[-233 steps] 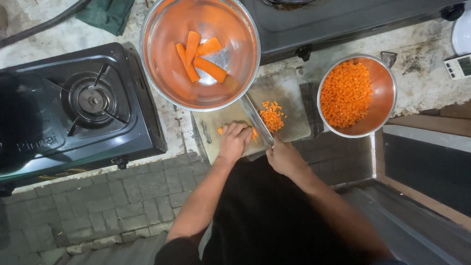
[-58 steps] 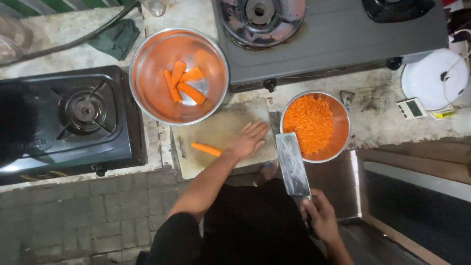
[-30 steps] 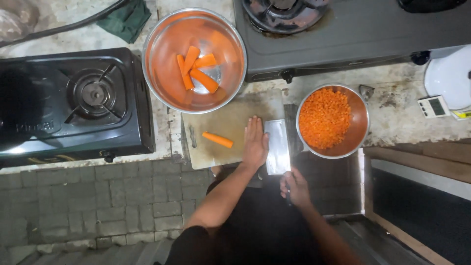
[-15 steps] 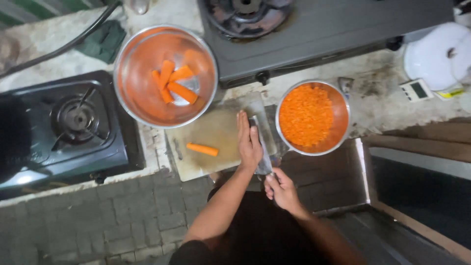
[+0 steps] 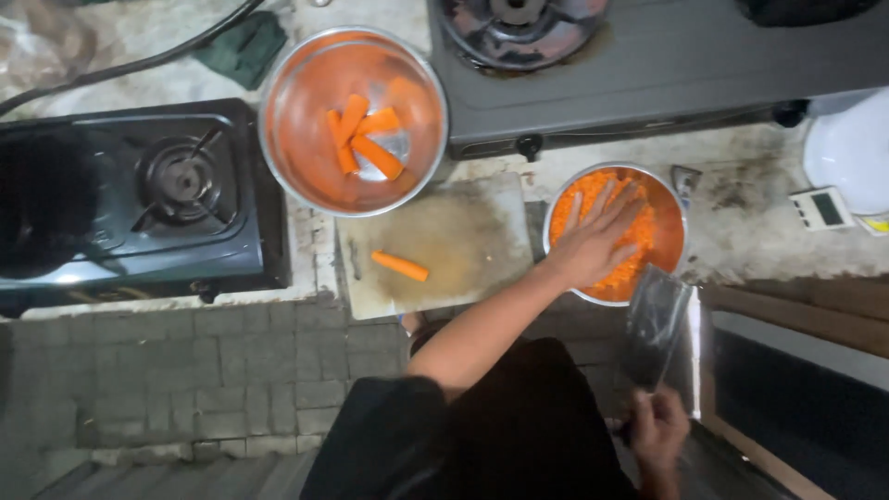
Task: Chopping and mincing carrots on a cutting board using a large knife.
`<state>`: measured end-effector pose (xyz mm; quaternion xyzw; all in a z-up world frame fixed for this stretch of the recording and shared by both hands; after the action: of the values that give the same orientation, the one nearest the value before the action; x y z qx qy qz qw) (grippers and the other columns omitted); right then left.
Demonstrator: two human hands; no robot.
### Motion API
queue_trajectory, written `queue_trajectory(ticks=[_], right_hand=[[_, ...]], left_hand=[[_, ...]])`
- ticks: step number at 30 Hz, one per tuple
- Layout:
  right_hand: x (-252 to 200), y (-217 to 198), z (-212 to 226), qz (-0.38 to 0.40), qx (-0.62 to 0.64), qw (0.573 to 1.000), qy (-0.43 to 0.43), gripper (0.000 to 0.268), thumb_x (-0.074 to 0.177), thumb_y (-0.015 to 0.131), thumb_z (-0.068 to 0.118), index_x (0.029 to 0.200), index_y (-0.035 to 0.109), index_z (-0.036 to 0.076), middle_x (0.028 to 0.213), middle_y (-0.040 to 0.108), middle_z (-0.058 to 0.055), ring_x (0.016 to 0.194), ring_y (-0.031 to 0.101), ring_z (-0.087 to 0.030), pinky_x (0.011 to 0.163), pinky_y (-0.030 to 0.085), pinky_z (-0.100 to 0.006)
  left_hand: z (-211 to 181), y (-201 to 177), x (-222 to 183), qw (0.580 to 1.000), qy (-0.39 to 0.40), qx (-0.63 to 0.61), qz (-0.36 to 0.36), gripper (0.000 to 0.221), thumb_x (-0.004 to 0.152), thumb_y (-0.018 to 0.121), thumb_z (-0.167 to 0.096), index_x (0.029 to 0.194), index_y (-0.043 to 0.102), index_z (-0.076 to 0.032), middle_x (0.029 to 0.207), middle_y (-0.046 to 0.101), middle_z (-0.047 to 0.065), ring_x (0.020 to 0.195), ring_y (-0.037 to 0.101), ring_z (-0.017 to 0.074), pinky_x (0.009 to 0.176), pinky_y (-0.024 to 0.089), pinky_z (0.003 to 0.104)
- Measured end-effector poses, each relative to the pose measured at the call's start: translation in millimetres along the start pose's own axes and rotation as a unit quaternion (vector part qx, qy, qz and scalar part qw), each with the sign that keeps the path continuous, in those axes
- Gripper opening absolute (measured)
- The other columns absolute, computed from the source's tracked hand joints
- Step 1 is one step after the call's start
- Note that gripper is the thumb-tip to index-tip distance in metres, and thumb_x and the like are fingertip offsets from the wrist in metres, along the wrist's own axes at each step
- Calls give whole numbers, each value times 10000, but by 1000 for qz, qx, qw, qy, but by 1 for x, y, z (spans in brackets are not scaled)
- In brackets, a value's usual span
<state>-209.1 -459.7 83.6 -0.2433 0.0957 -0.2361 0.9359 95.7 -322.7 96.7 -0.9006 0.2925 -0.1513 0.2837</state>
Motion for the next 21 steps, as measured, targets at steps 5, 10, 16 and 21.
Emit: queue_trajectory(ticks=[5,10,16,21], right_hand=[[28,10,-13,51,-111,991,47,202,929,664,264,921,598,73,728,593,-48,650,554,-142,617,431,-293],[59,107,102,244,-43,967,-63,449,945,472,279,515,514,156,499,539,37,500,518,-115,668,399,-285],[71,172,103,262,-67,963,-6,235,872,710,235,966,589,57,520,573,-154,496,618,-287,499,474,-394],[66,211,112,338,-256,905,39,355,953,576,488,1086,572,158,754,684,-195,807,703,-412,691,528,-496]], left_hand=[[68,-74,-133,976,77,124,-163,204,917,557,-114,1092,633,-42,1184,612,127,1114,578,308,893,483,442],[162,-137,-252,953,-200,181,-137,382,715,632,-30,1090,670,-96,1141,618,94,1104,575,316,858,509,393],[168,-132,-265,927,-198,275,-160,283,901,646,-189,1182,668,-164,1140,555,23,1109,551,241,940,510,284],[116,-103,-237,963,-41,194,-182,202,943,624,-119,1123,714,-140,1177,603,83,1185,566,293,1079,446,357]])
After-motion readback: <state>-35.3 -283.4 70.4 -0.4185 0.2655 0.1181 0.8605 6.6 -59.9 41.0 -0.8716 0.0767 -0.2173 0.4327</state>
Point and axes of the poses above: each hand's wrist, its own x-axis towards the middle knuckle, its own y-axis out of the palm, z = x × y, the point moved 6 cm from there along x, towards the middle knuckle
